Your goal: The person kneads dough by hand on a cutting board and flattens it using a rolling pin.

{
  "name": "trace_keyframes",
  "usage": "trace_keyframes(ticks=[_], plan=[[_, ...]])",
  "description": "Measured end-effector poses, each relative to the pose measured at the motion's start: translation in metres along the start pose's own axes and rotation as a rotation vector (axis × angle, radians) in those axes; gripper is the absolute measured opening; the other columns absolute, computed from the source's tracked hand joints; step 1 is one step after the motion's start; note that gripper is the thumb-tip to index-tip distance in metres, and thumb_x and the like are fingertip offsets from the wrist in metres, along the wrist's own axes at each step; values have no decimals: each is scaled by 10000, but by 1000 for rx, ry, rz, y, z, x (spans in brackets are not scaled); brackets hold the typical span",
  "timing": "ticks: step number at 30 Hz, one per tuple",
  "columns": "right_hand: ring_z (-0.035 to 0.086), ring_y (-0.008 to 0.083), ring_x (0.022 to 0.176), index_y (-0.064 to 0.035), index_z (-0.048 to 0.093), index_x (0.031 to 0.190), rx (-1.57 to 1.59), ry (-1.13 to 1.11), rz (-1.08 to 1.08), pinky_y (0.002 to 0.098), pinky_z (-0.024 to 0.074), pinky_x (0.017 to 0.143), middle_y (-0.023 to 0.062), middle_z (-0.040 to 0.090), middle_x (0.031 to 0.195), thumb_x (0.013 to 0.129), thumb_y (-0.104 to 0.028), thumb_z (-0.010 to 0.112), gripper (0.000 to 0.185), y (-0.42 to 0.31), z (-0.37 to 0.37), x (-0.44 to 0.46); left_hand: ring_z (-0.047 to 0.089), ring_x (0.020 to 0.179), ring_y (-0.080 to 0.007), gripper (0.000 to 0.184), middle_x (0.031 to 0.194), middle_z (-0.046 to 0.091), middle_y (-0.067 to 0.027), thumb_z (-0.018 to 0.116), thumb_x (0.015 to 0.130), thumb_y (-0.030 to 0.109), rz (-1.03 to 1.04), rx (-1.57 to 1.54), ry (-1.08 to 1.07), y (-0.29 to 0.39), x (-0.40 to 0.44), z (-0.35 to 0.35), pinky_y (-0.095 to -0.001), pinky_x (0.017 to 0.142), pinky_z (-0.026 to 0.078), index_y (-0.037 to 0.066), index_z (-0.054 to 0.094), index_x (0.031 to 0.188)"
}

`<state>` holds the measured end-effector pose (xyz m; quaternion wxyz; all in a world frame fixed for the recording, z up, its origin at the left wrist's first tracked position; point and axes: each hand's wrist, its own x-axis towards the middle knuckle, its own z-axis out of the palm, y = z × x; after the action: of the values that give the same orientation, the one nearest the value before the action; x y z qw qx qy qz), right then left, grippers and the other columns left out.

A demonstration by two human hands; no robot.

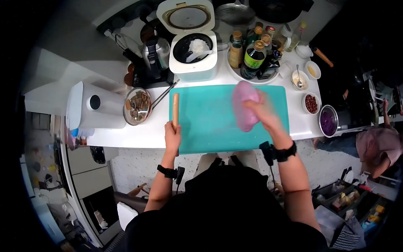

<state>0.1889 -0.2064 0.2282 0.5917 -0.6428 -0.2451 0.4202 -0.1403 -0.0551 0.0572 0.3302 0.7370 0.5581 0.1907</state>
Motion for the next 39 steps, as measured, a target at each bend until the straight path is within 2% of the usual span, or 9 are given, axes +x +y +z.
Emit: trace_keyframes(ticks=[5, 8, 10, 13, 19, 23, 25, 32, 39], plan=[[725, 224, 886, 46, 586, 1278, -457, 136, -8, 347, 581, 787, 195, 715, 1100, 852, -88, 711, 464, 14, 23, -12, 624, 983, -395, 343, 1175, 561, -224, 630, 999, 181, -51, -183, 9, -16, -20, -4, -455, 868, 509, -25, 515, 1248], [721, 316, 970, 69, 541, 1352, -530, -29, 398, 392, 565, 873, 289, 679, 1159, 911, -238, 700, 561, 53, 70, 3, 612, 970, -387, 334, 1161, 557, -225, 631, 999, 177, -72, -195, -13, -23, -25, 8, -445, 871, 502, -23, 517, 1241], [600, 385, 1249, 71, 458, 1454, -731, -307, 80, 446, 485, 1046, 313, 555, 1397, 975, -347, 615, 655, 157, 72, 17, 607, 963, -382, 330, 1152, 555, -224, 631, 998, 175, -65, -176, -23, -23, -29, 8, -441, 872, 499, -20, 519, 1240], [355, 388, 1485, 46, 377, 1527, -1058, -132, -203, 472, 307, 1216, 306, 357, 1576, 1007, -386, 556, 700, 177, 71, -3, 612, 945, -383, 328, 1147, 553, -222, 632, 995, 165, -7, -156, 18, -1, -30, 1, -444, 849, 508, -10, 520, 1249], [153, 352, 1568, 18, 296, 1585, -1359, -113, -238, 443, 122, 1279, 246, 197, 1672, 1056, -405, 443, 693, 217, 42, 16, 629, 902, -354, 349, 1112, 550, -179, 648, 979, 136, 198, -30, -93, 25, -24, 18, -427, 762, 527, 49, 562, 1306], [251, 381, 1531, 17, 334, 1564, -1266, -183, -254, 446, 218, 1255, 242, 286, 1639, 1049, -350, 483, 650, 215, 14, 40, 635, 974, -380, 351, 1114, 578, -136, 677, 939, 137, 349, 63, -261, 72, -5, 34, -463, 780, 539, 99, 615, 1282], [377, 391, 1458, 20, 403, 1516, -715, 237, -276, 460, 322, 1205, 224, 405, 1573, 1018, -284, 553, 602, 179, -9, 28, 634, 1018, -359, 356, 1104, 592, -126, 693, 907, 131, 525, 125, -281, 106, 2, 40, -471, 837, 529, 98, 638, 1257], [399, 404, 1438, 40, 431, 1488, -1220, -8, -434, 478, 331, 1198, 237, 454, 1522, 979, -227, 592, 598, 191, -9, 15, 506, 1325, -393, 557, 1389, 557, -203, 699, 899, 228, 947, 267, -332, 109, 23, 119, -486, 1098, 409, 50, 572, 1411], [338, 371, 1492, 63, 349, 1531, -1258, 18, -398, 509, 257, 1231, 210, 334, 1625, 985, -309, 573, 698, 218, -10, 36, 321, 1514, -331, 723, 1607, 387, -186, 575, 985, 312, 824, 370, -297, 91, 49, 154, -497, 1238, 237, -35, 317, 1564]])
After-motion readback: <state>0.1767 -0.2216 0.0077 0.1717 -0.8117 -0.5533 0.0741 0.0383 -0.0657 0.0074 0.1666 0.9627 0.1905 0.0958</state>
